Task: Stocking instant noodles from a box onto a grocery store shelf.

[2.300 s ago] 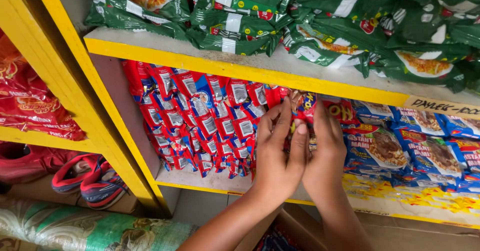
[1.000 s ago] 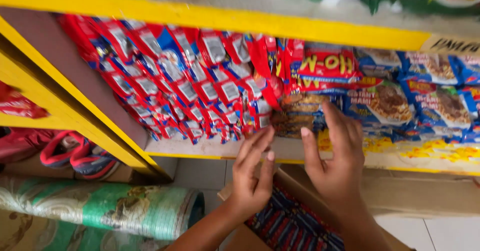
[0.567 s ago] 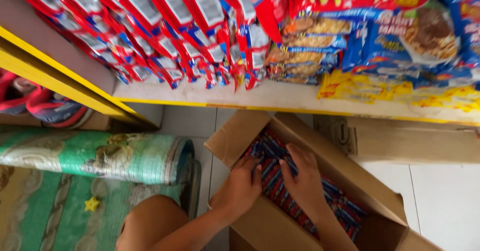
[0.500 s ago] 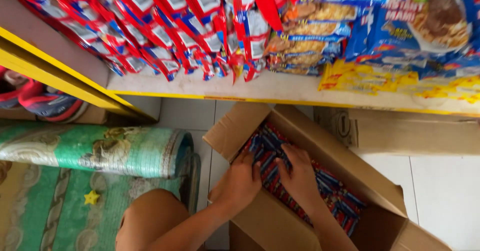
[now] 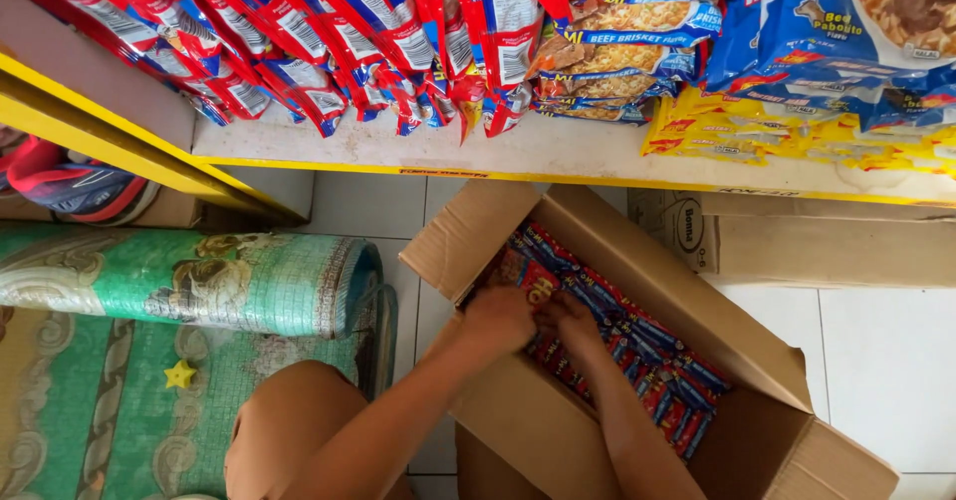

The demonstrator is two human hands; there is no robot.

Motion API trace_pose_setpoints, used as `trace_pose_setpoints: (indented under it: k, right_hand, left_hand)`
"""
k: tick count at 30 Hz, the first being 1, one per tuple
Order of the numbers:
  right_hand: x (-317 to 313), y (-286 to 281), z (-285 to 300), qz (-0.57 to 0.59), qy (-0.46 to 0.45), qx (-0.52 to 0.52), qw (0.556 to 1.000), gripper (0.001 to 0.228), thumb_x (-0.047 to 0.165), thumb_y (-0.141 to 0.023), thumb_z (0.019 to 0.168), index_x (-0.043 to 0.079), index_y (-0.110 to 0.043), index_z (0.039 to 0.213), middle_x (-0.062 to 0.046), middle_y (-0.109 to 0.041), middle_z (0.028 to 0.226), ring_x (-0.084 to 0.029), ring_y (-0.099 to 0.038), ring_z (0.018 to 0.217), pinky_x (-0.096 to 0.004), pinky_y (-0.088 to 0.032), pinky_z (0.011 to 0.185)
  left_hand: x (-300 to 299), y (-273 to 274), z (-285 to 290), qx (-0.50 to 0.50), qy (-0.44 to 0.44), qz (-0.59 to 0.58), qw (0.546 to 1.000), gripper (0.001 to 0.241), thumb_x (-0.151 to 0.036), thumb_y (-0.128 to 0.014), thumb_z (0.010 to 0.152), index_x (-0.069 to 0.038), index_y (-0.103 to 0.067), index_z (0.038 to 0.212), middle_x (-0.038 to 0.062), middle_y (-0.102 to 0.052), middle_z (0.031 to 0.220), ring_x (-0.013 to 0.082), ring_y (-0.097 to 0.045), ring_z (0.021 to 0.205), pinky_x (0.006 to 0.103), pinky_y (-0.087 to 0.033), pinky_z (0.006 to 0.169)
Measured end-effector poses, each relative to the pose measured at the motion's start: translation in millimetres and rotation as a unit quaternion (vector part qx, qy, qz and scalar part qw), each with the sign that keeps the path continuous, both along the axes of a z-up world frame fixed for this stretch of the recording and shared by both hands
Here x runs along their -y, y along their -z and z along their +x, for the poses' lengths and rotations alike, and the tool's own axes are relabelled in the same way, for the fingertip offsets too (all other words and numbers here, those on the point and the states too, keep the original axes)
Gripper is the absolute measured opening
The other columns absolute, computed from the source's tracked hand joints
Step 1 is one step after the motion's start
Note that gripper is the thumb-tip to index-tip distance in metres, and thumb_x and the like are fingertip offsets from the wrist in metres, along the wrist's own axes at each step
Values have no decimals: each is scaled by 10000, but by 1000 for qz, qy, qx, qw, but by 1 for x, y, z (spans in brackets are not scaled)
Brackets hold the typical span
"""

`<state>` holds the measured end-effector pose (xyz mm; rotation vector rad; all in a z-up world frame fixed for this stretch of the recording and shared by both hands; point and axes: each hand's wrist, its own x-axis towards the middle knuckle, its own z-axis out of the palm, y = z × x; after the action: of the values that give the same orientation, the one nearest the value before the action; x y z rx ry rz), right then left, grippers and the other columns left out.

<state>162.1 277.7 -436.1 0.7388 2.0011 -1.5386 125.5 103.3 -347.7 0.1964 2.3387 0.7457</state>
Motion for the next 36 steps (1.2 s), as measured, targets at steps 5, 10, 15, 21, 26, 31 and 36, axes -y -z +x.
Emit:
trace_pose_setpoints:
  k: [5, 10, 15, 21, 26, 31, 36]
  right_hand:
    - [8, -19, -4, -133, 97, 2, 986, 482, 113, -581, 983, -42, -516, 1436, -249, -679, 1191, -332, -676, 1001, -431, -573, 871]
    - [7, -32, -5, -101, 122, 25, 987, 489, 156, -579, 975, 37, -485, 1440, -116, -668, 1226, -260, -681, 1026, -397, -579, 895]
    - [-16, -73, 4, -128, 184, 2, 975, 489, 179, -649, 964, 20, -538, 1413, -139, -677, 1196, -245, -661, 994, -405, -569, 877]
    - [-62, -124, -1, -164, 200, -58, 964, 414, 225, -643, 977, -2, -642, 1323, -87, -715, 1107, -174, -669, 954, -357, -545, 842]
    - [-38, -268, -8, -25, 118, -242, 963, 396, 209, -655, 1000, -19, -692, 1322, -140, -750, 1097, -162, -670, 922, -337, -546, 831]
    - [-12, -381, 4, 266, -2, -560, 785, 513, 182, -713, 916, 4, -602, 1384, -142, -659, 1294, -239, -664, 1178, -338, -515, 1023]
    - [20, -444, -23, 429, -45, -635, 641, 683, 210, -830, 733, -8, -599, 1338, -232, -613, 1336, -376, -604, 1217, -441, -474, 1043]
  left_hand:
    - [-5, 28, -16, 41, 67, -106, 991, 439, -285, -731, 827, 9, -696, 1152, 202, -685, 1210, 375, -684, 1082, 469, -587, 834]
    - [-12, 67, -18, -100, 52, -77, 991, 812, -347, -866, 691, 61, -564, 1324, 275, -568, 1359, 454, -586, 1187, 486, -539, 874]
    - [15, -30, -16, 24, 20, -3, 1000, 750, -373, -870, 724, -36, -590, 1332, 185, -655, 1276, 334, -631, 1179, 414, -525, 977]
    - [19, -28, -18, 62, -129, 330, 933, 511, -374, -796, 914, 12, -678, 1228, 165, -749, 1100, 255, -713, 1009, 365, -564, 842]
    - [11, -167, -23, 157, -245, 564, 773, 490, -164, -753, 893, -62, -564, 1333, 64, -755, 1074, 158, -725, 955, 318, -598, 761]
    - [-7, -243, -36, 19, -256, 669, 697, 494, -75, -738, 917, -51, -508, 1354, 88, -747, 1114, 166, -711, 972, 314, -585, 766]
    - [-36, -298, -56, -103, -273, 740, 606, 493, -47, -740, 953, -19, -454, 1353, 135, -721, 1179, 185, -702, 1058, 325, -604, 862]
